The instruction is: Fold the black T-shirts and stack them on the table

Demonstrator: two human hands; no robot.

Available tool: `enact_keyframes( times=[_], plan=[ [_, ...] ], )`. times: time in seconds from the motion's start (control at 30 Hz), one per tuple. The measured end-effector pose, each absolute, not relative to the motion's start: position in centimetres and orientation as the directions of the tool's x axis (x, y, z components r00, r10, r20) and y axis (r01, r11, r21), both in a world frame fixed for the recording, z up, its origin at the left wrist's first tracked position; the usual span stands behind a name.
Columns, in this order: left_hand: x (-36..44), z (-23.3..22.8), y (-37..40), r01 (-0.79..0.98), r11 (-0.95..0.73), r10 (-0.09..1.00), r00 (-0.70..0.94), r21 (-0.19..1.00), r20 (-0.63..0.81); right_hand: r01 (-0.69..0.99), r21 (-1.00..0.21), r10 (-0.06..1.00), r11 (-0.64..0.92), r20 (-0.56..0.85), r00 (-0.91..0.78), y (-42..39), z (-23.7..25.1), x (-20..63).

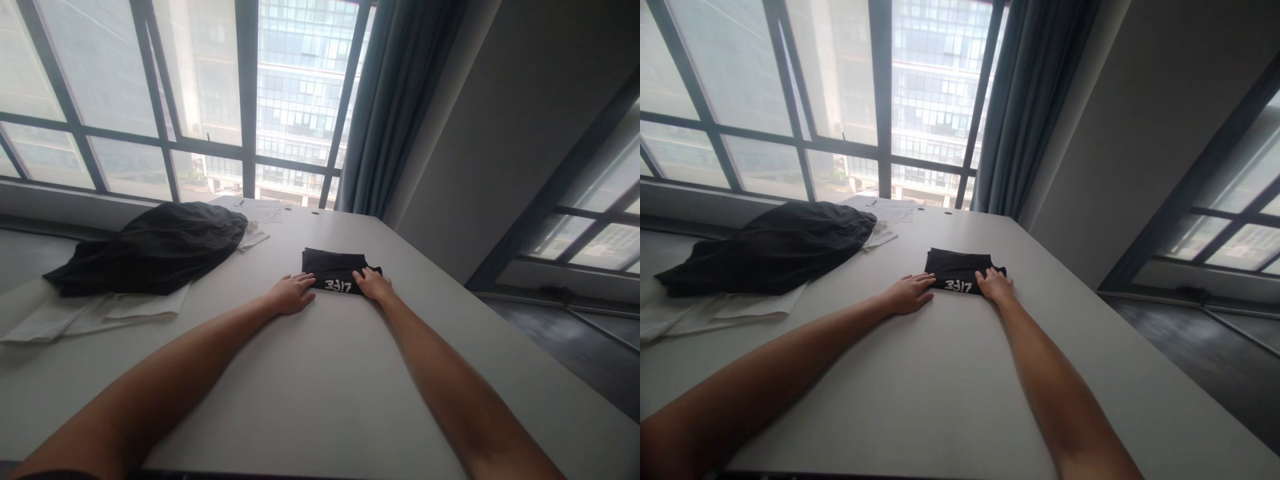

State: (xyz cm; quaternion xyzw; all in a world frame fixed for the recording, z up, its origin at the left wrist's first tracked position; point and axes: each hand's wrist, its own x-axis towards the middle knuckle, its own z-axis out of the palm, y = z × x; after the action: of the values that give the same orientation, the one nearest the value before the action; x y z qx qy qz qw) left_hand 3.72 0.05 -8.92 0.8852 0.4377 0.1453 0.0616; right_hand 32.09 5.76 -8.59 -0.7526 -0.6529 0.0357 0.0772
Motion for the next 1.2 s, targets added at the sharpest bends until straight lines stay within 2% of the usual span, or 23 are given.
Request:
enact_keyframes(
  times=[0.1, 0.2, 0.33, 0.4, 0.47, 0.57, 0.63, 0.7, 0.77, 0.83, 0.93, 1.0, 1.07, 1.2],
  plan=[
    [3.8, -8.6, 0.0, 0.740, -0.629, 0.772, 0.558, 0.238, 0.302, 0.974, -0.189, 0.984, -0.127, 0.103, 0.148, 5.9, -8.9, 33.0],
    [3.9, -8.0, -0.1, 0.727, -0.647, 0.742, 0.533, 0.229, 0.407, 0.978, -0.209, 0.986, -0.014, 0.157, 0.048, 5.5, -8.9, 32.5],
    [3.9, -7.3, -0.6, 0.737, -0.642, 0.732, 0.509, 0.212, 0.452, 0.961, -0.225, 0.972, 0.158, 0.208, -0.112, 4.3, -8.0, 31.0],
    [3.9, -7.3, -0.8, 0.743, -0.633, 0.736, 0.490, 0.218, 0.467, 0.959, -0.196, 0.960, 0.204, 0.232, -0.156, 3.7, -7.4, 30.1],
    [3.8, -7.6, -0.7, 0.768, -0.587, 0.764, 0.421, 0.256, 0.489, 0.981, -0.128, 0.961, 0.149, 0.251, -0.113, 3.1, -6.8, 29.1],
    [3.7, -8.3, 0.2, 0.847, -0.421, 0.873, 0.282, 0.325, 0.398, 0.999, -0.012, 0.964, 0.049, 0.261, -0.044, 2.4, -6.0, 27.5],
    [3.6, -8.6, 0.9, 0.878, -0.355, 0.924, 0.279, 0.320, 0.262, 0.998, 0.041, 0.965, 0.052, 0.254, -0.060, 2.0, -5.7, 26.4],
    [3.6, -8.8, 1.1, 0.886, -0.359, 0.932, 0.325, 0.295, 0.159, 0.994, 0.064, 0.955, 0.087, 0.280, -0.102, 1.6, -5.4, 25.4],
    [3.8, -9.0, 0.9, 0.889, -0.373, 0.928, 0.352, 0.265, 0.125, 0.982, 0.049, 0.927, 0.180, 0.326, -0.186, 1.2, -5.5, 24.4],
    [4.2, -9.1, 0.2, 0.883, -0.403, 0.915, 0.381, 0.240, 0.135, 0.940, 0.008, 0.886, 0.341, 0.331, -0.324, 1.1, -5.8, 23.5],
    [5.0, -9.4, -0.6, 0.832, -0.505, 0.862, 0.473, 0.229, 0.181, 0.846, -0.088, 0.840, 0.525, 0.214, -0.499, 1.7, -6.9, 23.1],
    [5.3, -9.5, -0.8, 0.803, -0.546, 0.837, 0.516, 0.238, 0.181, 0.848, -0.148, 0.861, 0.509, 0.094, -0.500, 2.6, -7.6, 23.6],
    [5.3, -9.4, -0.6, 0.799, -0.546, 0.838, 0.523, 0.251, 0.157, 0.888, -0.180, 0.903, 0.423, -0.001, -0.430, 3.7, -8.1, 24.7],
    [4.5, -9.2, 0.4, 0.833, -0.487, 0.873, 0.476, 0.263, 0.108, 0.962, -0.177, 0.974, 0.207, -0.054, -0.219, 5.4, -8.7, 28.1]
  ],
)
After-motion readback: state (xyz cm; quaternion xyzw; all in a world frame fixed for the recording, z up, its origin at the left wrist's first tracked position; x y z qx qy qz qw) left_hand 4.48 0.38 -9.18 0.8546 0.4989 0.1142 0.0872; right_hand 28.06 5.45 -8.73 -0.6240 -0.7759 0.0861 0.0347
